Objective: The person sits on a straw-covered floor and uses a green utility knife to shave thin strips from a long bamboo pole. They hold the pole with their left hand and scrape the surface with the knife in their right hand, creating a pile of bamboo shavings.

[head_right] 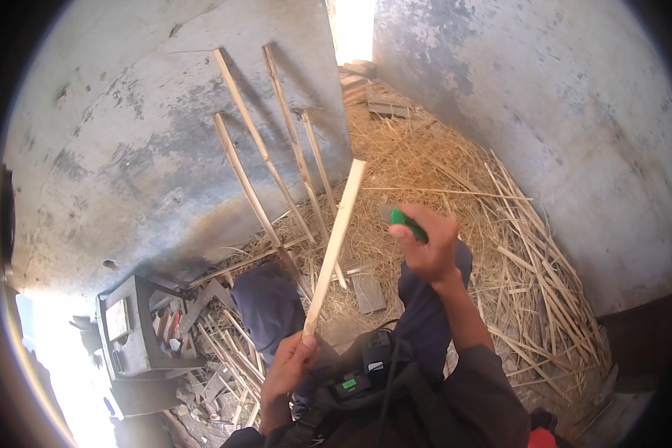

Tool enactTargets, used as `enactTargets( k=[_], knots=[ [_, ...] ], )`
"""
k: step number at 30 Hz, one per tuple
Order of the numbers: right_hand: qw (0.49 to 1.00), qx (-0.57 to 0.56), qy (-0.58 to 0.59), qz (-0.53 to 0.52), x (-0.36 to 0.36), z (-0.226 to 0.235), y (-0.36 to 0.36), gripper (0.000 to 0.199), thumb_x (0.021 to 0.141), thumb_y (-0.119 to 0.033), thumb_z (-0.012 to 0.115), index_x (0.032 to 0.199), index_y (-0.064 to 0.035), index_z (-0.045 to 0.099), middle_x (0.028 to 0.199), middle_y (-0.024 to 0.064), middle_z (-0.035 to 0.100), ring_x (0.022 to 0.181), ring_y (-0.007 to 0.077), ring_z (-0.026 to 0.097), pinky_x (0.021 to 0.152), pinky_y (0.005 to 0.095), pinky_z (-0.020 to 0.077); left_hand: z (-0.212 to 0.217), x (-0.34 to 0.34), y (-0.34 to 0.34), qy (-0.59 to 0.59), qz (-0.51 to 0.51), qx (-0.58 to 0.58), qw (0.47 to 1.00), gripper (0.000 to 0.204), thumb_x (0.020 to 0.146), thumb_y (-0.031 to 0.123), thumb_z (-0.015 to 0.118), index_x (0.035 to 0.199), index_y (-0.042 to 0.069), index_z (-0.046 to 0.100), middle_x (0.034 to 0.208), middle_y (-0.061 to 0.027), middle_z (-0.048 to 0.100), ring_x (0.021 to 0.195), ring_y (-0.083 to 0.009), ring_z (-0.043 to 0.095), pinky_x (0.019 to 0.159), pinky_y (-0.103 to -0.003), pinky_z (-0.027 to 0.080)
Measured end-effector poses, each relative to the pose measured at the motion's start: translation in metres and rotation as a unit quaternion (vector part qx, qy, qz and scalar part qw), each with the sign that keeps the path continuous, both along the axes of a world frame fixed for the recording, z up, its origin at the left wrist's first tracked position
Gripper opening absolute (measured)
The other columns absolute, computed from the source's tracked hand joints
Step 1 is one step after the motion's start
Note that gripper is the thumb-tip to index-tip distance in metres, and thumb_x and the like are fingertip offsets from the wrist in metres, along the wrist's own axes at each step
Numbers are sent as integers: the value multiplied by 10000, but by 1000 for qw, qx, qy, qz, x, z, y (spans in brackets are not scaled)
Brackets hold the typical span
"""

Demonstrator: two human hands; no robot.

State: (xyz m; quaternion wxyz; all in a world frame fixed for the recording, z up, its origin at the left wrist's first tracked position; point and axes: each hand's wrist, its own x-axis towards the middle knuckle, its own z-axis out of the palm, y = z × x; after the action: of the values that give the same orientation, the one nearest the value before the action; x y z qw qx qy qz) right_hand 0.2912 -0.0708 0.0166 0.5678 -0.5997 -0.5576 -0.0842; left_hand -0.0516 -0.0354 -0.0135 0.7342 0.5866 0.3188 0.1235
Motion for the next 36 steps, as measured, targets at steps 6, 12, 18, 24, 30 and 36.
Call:
enactTargets(
  k=[6, 12, 18, 24, 30, 36],
  knots=[
    [985, -30, -77, 150, -38, -7, -1, 357, 962, -392, 835, 1060, -52, 790, 797, 77, 725, 622, 252, 697, 562, 348, 540, 16, 5, 12, -8, 15, -68, 998, 329, 1154, 302, 516, 928, 69, 575, 740, 84, 439, 650, -40, 356, 563, -266, 276],
    [979, -42, -109, 164, -56, -10, 2, 335, 911, -404, 870, 1041, -102, 807, 736, 18, 675, 575, 209, 661, 522, 348, 505, 23, 12, 13, -39, 18, -60, 997, 370, 1173, 356, 504, 950, 68, 571, 776, 87, 423, 690, -40, 343, 597, -259, 281],
    [982, -30, -113, 150, -61, -13, 4, 341, 891, -403, 880, 1045, -109, 807, 720, 6, 654, 566, 203, 654, 515, 345, 505, 25, 22, 10, -44, 18, -13, 999, 584, 1140, 617, 460, 822, 128, 430, 699, 52, 400, 634, -69, 321, 568, -278, 231],
    [982, -37, -148, 113, -64, 1, 1, 367, 891, -427, 872, 1048, -101, 811, 700, 0, 642, 534, 190, 624, 493, 338, 471, 28, 22, 2, 2, 33, 117, 993, 606, 1179, 591, 363, 842, 93, 436, 705, 48, 385, 658, -80, 312, 597, -291, 246],
    [981, -35, -167, 95, -64, 6, 1, 372, 900, -439, 864, 1049, -100, 825, 671, -2, 615, 499, 179, 579, 473, 335, 427, 18, 16, 1, 26, 49, 142, 988, 416, 1180, 313, 449, 931, -3, 552, 686, -49, 500, 648, -153, 437, 612, -373, 389],
    [977, -53, -186, 87, -59, 6, 3, 380, 852, -431, 901, 1058, -122, 818, 675, -14, 601, 525, 177, 608, 490, 334, 472, 14, 16, -1, 51, 66, 150, 985, 403, 1167, 286, 466, 932, -22, 577, 673, -99, 517, 628, -190, 457, 614, -402, 405]
  ],
)
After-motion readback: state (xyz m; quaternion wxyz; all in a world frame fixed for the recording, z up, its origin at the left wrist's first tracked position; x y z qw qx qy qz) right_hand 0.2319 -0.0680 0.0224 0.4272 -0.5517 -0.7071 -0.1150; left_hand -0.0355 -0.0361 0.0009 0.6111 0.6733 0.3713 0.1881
